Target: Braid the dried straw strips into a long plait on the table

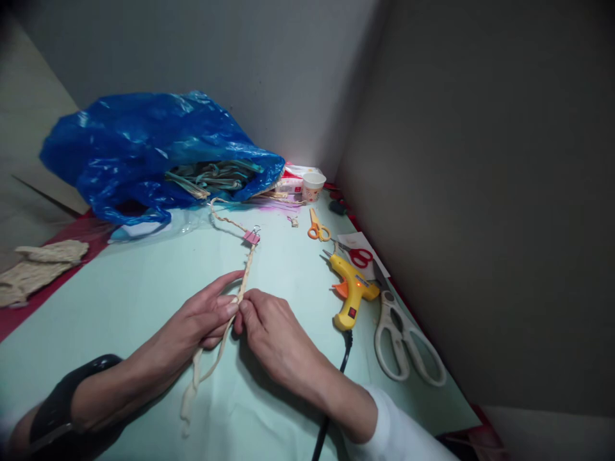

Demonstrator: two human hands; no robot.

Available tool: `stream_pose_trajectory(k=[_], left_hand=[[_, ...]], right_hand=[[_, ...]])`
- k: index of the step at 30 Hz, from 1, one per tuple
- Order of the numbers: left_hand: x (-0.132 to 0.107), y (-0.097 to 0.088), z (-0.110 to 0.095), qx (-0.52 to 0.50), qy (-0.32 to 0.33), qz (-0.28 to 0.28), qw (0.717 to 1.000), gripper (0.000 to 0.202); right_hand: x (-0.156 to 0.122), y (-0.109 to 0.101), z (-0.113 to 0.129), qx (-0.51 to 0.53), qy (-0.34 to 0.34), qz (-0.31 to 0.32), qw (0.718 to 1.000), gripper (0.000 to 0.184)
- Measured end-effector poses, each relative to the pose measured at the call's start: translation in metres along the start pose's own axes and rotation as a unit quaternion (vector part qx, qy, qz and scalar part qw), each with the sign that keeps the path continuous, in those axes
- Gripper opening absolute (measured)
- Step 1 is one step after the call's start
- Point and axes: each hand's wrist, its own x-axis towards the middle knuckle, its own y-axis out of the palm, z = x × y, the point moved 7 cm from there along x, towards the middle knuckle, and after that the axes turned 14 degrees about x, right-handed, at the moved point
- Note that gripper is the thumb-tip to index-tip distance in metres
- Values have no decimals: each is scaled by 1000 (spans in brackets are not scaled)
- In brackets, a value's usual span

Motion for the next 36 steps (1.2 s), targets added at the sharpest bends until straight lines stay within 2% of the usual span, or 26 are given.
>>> stream_pose_trajectory(k=[4,10,13,19,23,24,27,29,33,36], left_hand=[[-1,0,-6,76,17,-2,997,61],[-4,-6,-14,187,44,-46,980,62],[-5,-6,-16,235,43,-60,969,60],[-11,-11,-27,350,52,-131,926,52],[-16,-14,-35,399,78,-156,900,16],[-17,-14,-37,418,87,-158,891,13],[-21,-12,-39,467,108,-168,861,26],[-24,-9,-37,473,116,-171,856,28],[-25,0,-34,465,148,-172,856,27],[-25,3,-34,468,181,-185,845,24]], right_hand=[[1,0,-7,25,10,7,1000,37],[0,0,-11,149,28,-33,988,39],[1,3,-13,172,44,-52,983,36],[3,-4,-10,88,16,-105,990,27],[0,-6,-6,43,-16,-118,992,29],[0,-7,-5,36,-24,-121,992,30],[-2,-8,-3,17,-39,-133,990,29],[-2,-8,-3,21,-40,-134,990,31],[0,-4,-5,114,-18,-93,989,33],[2,2,-5,241,-2,-45,969,35]])
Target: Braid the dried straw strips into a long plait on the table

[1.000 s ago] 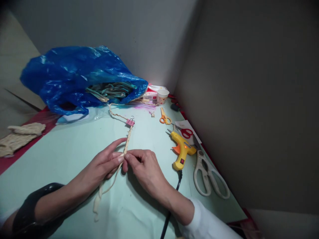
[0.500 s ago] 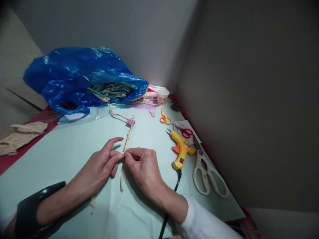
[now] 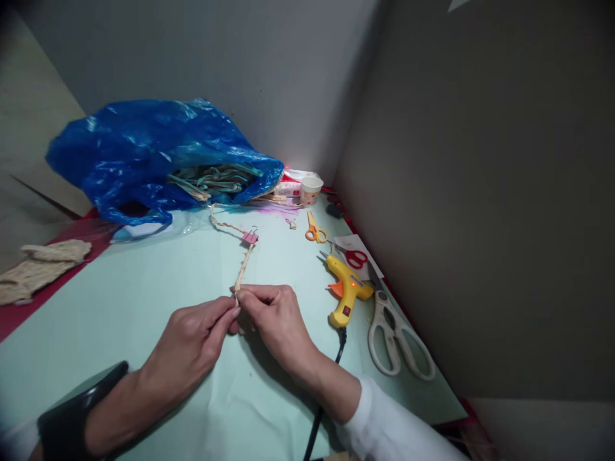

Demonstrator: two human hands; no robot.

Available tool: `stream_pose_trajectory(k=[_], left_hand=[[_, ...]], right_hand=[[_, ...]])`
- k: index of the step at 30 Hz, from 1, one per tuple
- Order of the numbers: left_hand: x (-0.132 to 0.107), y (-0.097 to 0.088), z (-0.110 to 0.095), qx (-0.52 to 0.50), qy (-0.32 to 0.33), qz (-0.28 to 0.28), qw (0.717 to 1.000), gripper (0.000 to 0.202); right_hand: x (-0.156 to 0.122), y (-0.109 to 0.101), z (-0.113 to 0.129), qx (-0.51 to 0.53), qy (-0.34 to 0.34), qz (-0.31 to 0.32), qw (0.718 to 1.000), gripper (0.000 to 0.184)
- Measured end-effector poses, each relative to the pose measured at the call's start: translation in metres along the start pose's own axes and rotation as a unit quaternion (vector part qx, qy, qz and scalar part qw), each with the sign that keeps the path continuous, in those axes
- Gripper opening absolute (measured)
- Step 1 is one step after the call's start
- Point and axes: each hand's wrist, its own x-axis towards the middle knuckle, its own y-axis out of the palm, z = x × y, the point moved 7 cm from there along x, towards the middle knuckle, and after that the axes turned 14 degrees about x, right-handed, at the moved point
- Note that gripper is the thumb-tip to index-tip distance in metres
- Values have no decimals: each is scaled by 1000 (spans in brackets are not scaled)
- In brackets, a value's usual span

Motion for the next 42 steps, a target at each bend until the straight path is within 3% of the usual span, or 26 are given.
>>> stream_pose_trajectory(k=[5,10,12,14,16,18,19,21,22,24,27,31,33,36,38,42], left_hand=[[-1,1,-1,86,31,-11,996,21],[-8,3,-17,231,98,3,968,29],[-8,-1,-20,254,123,0,959,29],[-2,-16,-15,241,99,-42,965,32],[7,-33,0,162,27,-82,983,31],[17,-30,17,-13,-39,-13,999,23],[19,-19,22,-117,-65,60,989,22],[17,5,23,-290,-109,195,930,22],[14,13,22,-348,-128,233,899,22],[10,22,20,-406,-153,248,866,22],[6,27,19,-413,-169,231,865,22],[3,27,22,-395,-190,202,876,23],[3,28,25,-384,-204,193,879,21],[4,30,28,-357,-212,200,888,19],[6,29,30,-331,-216,197,897,19],[8,25,31,-282,-207,176,920,23]], right_hand=[[4,-3,-10,102,38,-27,994,30],[5,-9,-16,155,40,-66,985,29],[4,-11,-15,152,36,-76,985,28],[3,-12,-16,137,42,-76,987,27],[2,-12,-18,131,57,-64,988,26],[1,-10,-20,129,66,-45,988,27],[1,-9,-21,128,66,-35,989,27],[0,-8,-20,115,54,-14,992,29],[0,-7,-19,104,45,-1,994,29],[-1,-4,-15,66,16,26,997,28],[-2,-2,-8,-55,-32,52,997,27],[-6,-2,0,-228,-75,25,971,19],[-9,-2,3,-261,-85,9,962,15],[-13,2,6,-311,-97,22,945,22],[-16,6,7,-388,-98,42,916,22],[-20,8,12,-566,-104,23,817,10]])
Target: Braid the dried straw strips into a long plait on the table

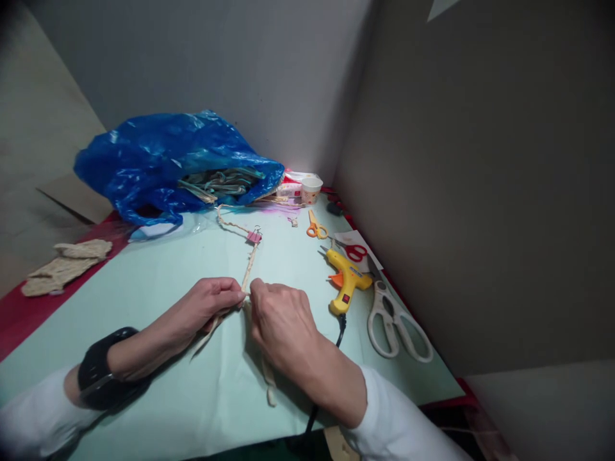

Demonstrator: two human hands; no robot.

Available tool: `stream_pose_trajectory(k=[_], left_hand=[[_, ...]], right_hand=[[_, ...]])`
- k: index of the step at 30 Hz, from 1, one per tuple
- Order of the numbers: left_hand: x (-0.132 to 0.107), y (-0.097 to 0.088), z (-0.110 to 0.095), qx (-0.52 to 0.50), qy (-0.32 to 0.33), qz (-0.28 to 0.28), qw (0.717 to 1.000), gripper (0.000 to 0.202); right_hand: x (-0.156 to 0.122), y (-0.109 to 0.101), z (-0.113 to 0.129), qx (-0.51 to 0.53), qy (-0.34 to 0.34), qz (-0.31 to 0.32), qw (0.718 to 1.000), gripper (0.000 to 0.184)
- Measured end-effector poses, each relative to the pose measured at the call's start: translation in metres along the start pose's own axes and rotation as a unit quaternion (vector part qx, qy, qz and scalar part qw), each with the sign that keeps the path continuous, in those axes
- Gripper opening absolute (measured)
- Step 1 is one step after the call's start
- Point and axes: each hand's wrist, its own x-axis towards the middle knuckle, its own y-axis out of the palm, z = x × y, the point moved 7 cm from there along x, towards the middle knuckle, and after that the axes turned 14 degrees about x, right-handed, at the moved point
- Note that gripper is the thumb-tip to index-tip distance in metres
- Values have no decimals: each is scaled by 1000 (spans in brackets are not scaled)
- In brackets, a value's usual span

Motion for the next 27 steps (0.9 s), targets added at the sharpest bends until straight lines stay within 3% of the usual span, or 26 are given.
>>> stream_pose_trajectory(k=[4,7,11,15,18,21,22,24,27], left_hand=[[-1,-1,-2,3,25,-17,1000,23],[-2,3,2,-57,0,25,998,21],[-3,8,-1,-166,8,103,981,19],[-5,7,3,-155,-7,102,983,20],[-6,4,4,-115,-3,73,991,18],[-9,2,2,-92,3,64,994,17],[-10,2,1,-81,0,63,995,17],[-11,2,1,-62,-8,64,996,15],[-10,1,1,-38,4,60,997,13]], right_hand=[[-5,-7,12,-43,-58,-69,995,13],[-10,-5,23,-51,-142,-108,983,15],[-19,6,39,-110,-263,-120,951,19],[-25,10,46,-150,-306,-106,934,20],[-18,-4,40,-30,-257,-85,962,19],[-1,-28,9,175,-77,-124,974,21],[5,-28,-2,224,-16,-112,968,23],[14,-15,-14,316,50,-19,947,25],[15,15,-14,448,93,134,879,29]])
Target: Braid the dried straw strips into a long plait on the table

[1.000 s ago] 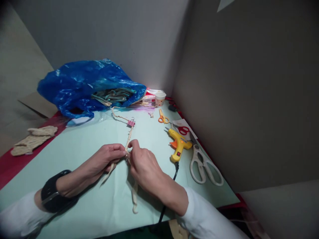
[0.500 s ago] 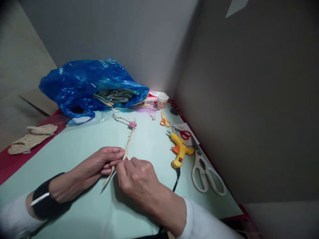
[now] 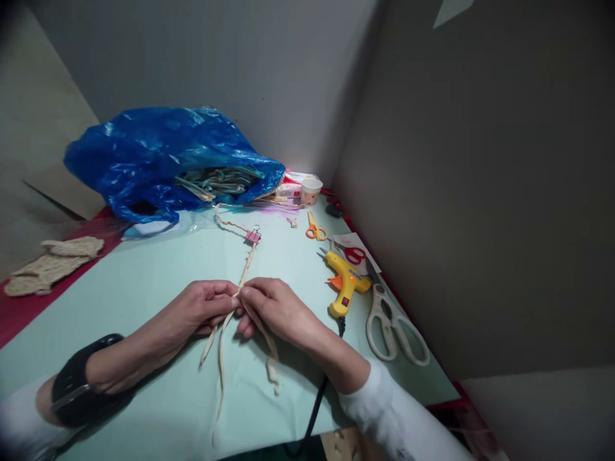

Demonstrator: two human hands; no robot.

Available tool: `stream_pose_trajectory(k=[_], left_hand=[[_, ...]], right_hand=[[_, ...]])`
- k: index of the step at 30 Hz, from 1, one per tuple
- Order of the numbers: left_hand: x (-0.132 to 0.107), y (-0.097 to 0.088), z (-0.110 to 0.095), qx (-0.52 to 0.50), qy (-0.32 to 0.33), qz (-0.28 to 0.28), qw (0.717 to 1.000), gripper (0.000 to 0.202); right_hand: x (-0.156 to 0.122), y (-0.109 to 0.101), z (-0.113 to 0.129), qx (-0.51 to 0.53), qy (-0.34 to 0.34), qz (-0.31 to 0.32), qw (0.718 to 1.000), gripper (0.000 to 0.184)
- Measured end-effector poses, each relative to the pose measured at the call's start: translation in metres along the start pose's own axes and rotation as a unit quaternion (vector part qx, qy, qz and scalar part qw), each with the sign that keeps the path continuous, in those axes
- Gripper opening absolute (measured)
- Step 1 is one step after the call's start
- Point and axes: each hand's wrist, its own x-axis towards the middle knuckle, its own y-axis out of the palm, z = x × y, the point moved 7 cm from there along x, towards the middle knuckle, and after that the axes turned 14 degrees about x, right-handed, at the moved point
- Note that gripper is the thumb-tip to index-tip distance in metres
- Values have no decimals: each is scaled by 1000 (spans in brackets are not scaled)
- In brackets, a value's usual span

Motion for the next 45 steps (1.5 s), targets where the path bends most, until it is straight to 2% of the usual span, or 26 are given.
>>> stream_pose_trajectory(k=[2,6,11,13,16,18,21,24,27,29,31,33,34,35,36,38,40,42,45], left_hand=[[2,-2,-1,33,18,-9,999,13],[3,-5,-6,151,51,-40,986,16],[-8,-12,-24,328,110,-135,928,29],[-13,-12,-27,361,123,-148,912,30],[-18,-7,-27,384,124,-145,903,27],[-20,1,-24,394,116,-132,902,28],[-22,14,-18,423,106,-121,892,26],[-25,25,-16,455,130,-127,872,20],[-30,29,-20,469,166,-121,859,16],[-32,24,-29,442,198,-120,867,19],[-31,5,-38,378,206,-161,888,28],[-25,-22,-37,285,157,-226,918,25],[-16,-24,-31,226,128,-181,949,17],[-8,-20,-23,157,91,-107,978,16],[-2,-11,-16,93,62,-18,994,19],[3,5,-7,-2,29,90,995,21],[4,11,-3,-52,19,110,992,22],[4,11,0,-76,7,89,993,20],[1,7,2,-90,-11,41,995,14]], right_hand=[[2,5,-9,34,23,3,999,29],[1,1,-8,-46,-22,-66,997,31],[0,-3,-6,-89,-52,-109,989,32],[-1,-3,-4,-107,-61,-123,985,33],[-2,-3,-3,-106,-64,-132,984,34],[-2,-1,-4,-64,-65,-116,989,33],[-2,2,-9,62,-43,-82,994,30],[-2,4,-16,181,-4,-74,981,27],[-2,6,-18,239,10,-68,969,25],[-2,5,-17,248,4,-67,967,23],[-2,4,-17,243,-4,-71,967,24],[-1,3,-17,245,-8,-73,967,25],[-1,4,-18,250,-9,-69,966,25],[-1,5,-18,256,-10,-64,964,24],[-2,6,-17,260,-12,-59,964,24],[-3,8,-15,253,-15,-49,966,23],[-4,9,-12,225,-10,-40,974,20],[-5,10,-10,175,-3,-35,984,18],[-7,3,-10,87,-4,-73,993,15]])
